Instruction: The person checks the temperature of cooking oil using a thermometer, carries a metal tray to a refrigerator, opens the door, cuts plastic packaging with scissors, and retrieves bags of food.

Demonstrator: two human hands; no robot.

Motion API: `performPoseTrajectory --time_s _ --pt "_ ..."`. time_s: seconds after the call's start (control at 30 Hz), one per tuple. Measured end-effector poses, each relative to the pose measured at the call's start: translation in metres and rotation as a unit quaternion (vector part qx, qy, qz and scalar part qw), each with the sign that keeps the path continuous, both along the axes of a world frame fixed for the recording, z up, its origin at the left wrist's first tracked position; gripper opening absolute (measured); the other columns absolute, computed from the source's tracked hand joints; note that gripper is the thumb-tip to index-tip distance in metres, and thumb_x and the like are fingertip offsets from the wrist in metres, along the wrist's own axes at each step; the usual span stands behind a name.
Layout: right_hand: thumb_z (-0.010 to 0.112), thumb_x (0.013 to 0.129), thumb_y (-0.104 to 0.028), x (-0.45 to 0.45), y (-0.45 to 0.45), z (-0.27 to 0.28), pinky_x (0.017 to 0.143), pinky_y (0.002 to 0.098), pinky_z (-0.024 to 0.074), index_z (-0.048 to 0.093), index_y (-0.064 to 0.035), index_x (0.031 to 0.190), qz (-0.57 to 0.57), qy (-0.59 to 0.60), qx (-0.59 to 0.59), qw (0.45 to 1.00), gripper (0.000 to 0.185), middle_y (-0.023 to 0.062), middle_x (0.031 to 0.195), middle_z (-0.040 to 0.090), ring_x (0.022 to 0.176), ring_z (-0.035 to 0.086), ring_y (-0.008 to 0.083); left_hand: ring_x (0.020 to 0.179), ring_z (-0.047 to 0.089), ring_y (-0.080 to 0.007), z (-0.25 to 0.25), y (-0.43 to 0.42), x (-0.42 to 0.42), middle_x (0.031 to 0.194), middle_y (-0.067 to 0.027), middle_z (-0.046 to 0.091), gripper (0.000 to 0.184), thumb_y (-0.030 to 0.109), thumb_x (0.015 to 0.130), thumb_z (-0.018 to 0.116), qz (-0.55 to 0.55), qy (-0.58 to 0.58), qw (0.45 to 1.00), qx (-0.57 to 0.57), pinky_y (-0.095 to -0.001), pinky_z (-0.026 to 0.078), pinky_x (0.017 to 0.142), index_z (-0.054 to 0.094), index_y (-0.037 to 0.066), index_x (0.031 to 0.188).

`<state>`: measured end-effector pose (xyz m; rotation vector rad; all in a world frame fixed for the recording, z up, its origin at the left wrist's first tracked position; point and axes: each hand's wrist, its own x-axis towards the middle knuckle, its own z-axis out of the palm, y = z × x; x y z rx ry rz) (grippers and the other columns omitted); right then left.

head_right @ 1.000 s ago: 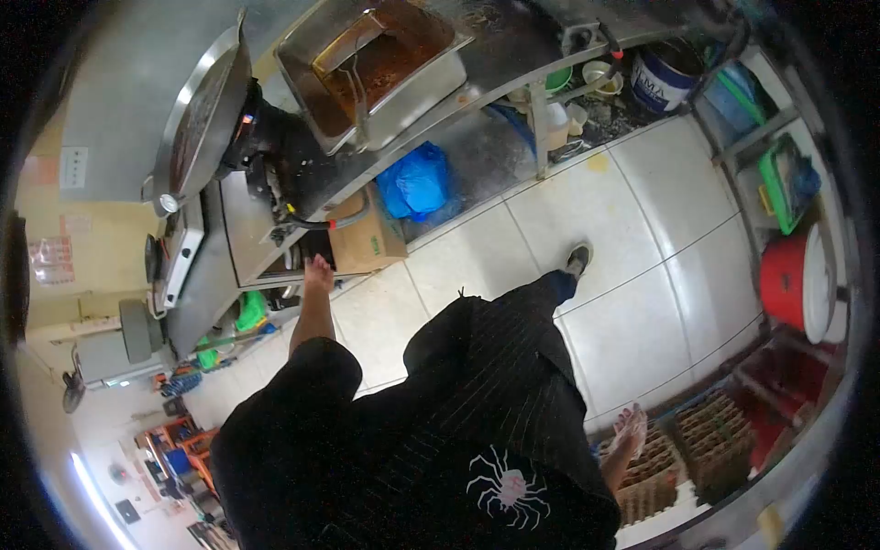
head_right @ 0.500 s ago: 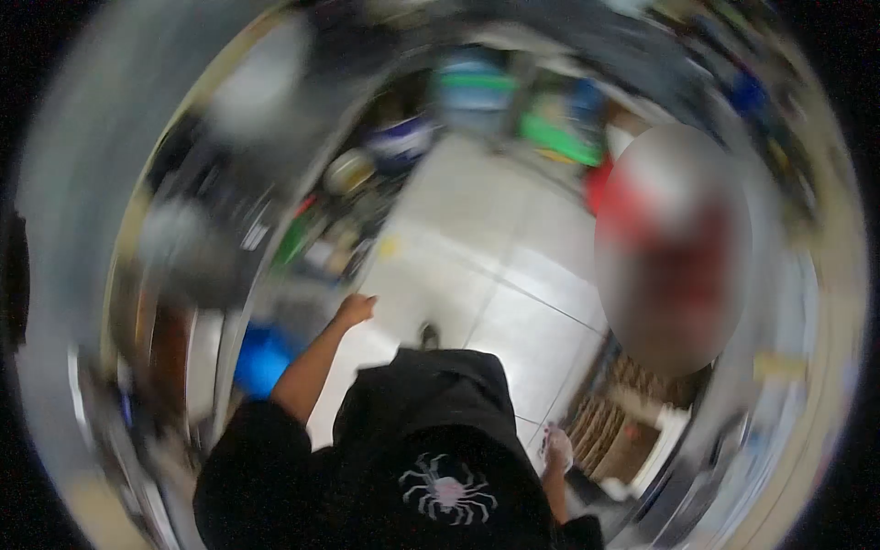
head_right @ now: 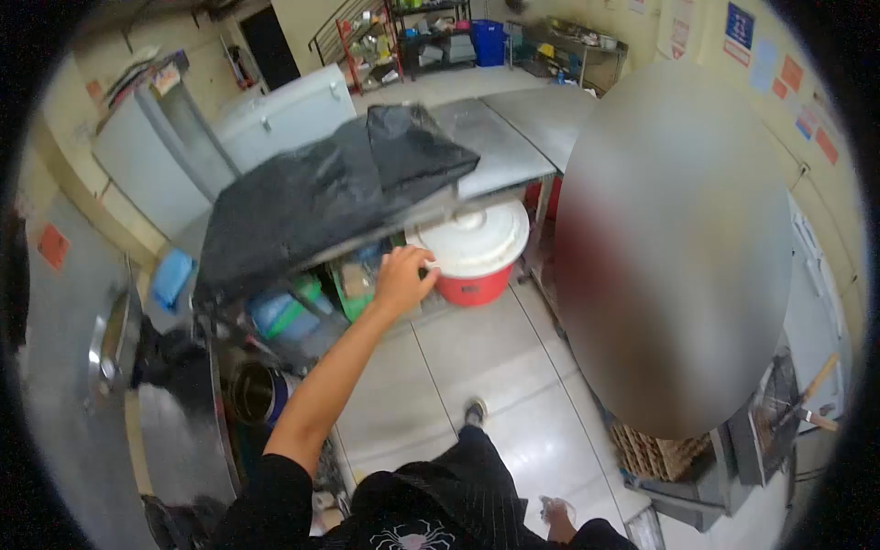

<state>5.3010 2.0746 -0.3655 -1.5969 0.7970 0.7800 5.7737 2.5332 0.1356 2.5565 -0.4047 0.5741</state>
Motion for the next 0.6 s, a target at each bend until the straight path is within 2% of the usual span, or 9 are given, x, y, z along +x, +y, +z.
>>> performPoseTrajectory --time_s 0.03,0.17,0.23,0.3,0.33,0.37,0.43,0.47,0.6 --pt "0.051 0.085 -0.029 0.04 0.015 0.007 0.043 0.0322 0.042 0.061 -0.0027 0.086 0.089 -0.08 -0.071 0.99 0.028 0.0073 0.054 0.05 0.044 0.048 0.0183 0.091 0.049 -0.0243 0.005 -0.007 0.041 0.093 -0.0068 0.055 0.029 0.023 0.07 0.069 0.006 -0.017 0.998 0.057 -0.0379 0.037 0.079 0.058 0.01 0.094" --pt "0.055 0.082 -0.03 0.223 0.061 0.103 0.043 0.0337 0.042 0.059 -0.0018 0.072 0.085 -0.122 -0.1 0.984 0.03 0.0086 0.051 0.052 0.041 0.049 0.0192 0.1 0.044 -0.0259 0.017 -0.01 0.173 0.112 -0.0086 0.045 0.058 0.026 0.067 0.073 0.082 -0.021 0.979 0.184 -0.0385 0.036 0.081 0.048 0.012 0.117" --pt "0.052 0.082 -0.035 0.292 0.07 0.132 0.043 0.035 0.0427 0.058 0.0004 0.065 -0.065 -0.039 -0.084 0.994 0.039 0.0103 0.051 0.054 0.04 0.05 0.0201 0.1 0.045 -0.0262 0.012 -0.001 0.215 0.114 -0.0085 0.043 0.07 0.028 0.065 0.075 0.11 -0.004 0.97 0.217 -0.0387 0.037 0.081 0.043 0.012 0.125" --pt "0.052 0.082 -0.035 0.339 0.065 0.146 0.044 0.0354 0.0425 0.057 0.0011 0.064 -0.069 -0.052 -0.094 0.992 0.041 0.011 0.051 0.054 0.041 0.051 0.0207 0.103 0.044 -0.0261 -0.002 0.016 0.253 0.116 -0.0081 0.043 0.073 0.031 0.065 0.074 0.173 0.018 0.952 0.25 -0.0387 0.036 0.084 0.041 0.012 0.128" --pt "0.051 0.082 -0.036 0.353 0.062 0.145 0.044 0.0359 0.0424 0.057 0.0018 0.063 -0.074 -0.066 -0.103 0.99 0.042 0.0116 0.051 0.055 0.042 0.052 0.0213 0.097 0.051 -0.0276 -0.003 0.026 0.267 0.109 -0.0112 0.053 0.057 0.032 0.067 0.072 0.163 0.028 0.957 0.239 -0.0382 0.041 0.081 0.053 0.011 0.117" --pt "0.051 0.081 -0.035 0.363 0.057 0.145 0.044 0.0365 0.042 0.058 0.0022 0.067 -0.087 -0.049 -0.11 0.989 0.04 0.0135 0.055 0.056 0.044 0.053 0.022 0.097 0.051 -0.0276 -0.003 0.038 0.28 0.109 -0.0112 0.053 0.057 0.032 0.067 0.072 0.162 0.034 0.956 0.241 -0.0382 0.041 0.081 0.053 0.011 0.117" --pt "0.051 0.082 -0.034 0.372 0.05 0.15 0.043 0.037 0.0414 0.058 0.0023 0.07 -0.123 -0.032 -0.111 0.986 0.038 0.0145 0.057 0.057 0.045 0.054 0.0222 0.085 0.058 -0.0304 0.004 0.063 0.306 0.09 -0.0123 0.062 0.023 0.024 0.072 0.067 0.081 0.132 0.975 0.159 -0.0406 0.046 0.073 0.064 0.009 0.089" --pt "0.051 0.082 -0.034 0.371 0.048 0.15 0.043 0.037 0.0414 0.058 0.0023 0.07 -0.121 -0.021 -0.11 0.986 0.038 0.0145 0.057 0.057 0.045 0.054 0.0222 0.082 0.06 -0.0317 0.016 0.075 0.31 0.086 -0.0126 0.063 0.015 0.021 0.073 0.064 0.08 0.082 0.988 0.106 -0.0409 0.047 0.071 0.065 0.009 0.083" --pt "0.051 0.082 -0.035 0.366 0.066 0.152 0.041 0.0344 0.0396 0.055 -0.0002 0.066 -0.162 -0.004 -0.148 0.976 0.039 0.0109 0.053 0.053 0.042 0.05 0.0197 0.082 0.061 -0.0311 0.094 0.163 0.333 0.084 -0.0134 0.064 0.015 0.013 0.077 0.052 0.146 -0.057 0.987 -0.024 -0.0395 0.047 0.072 0.066 0.009 0.08"
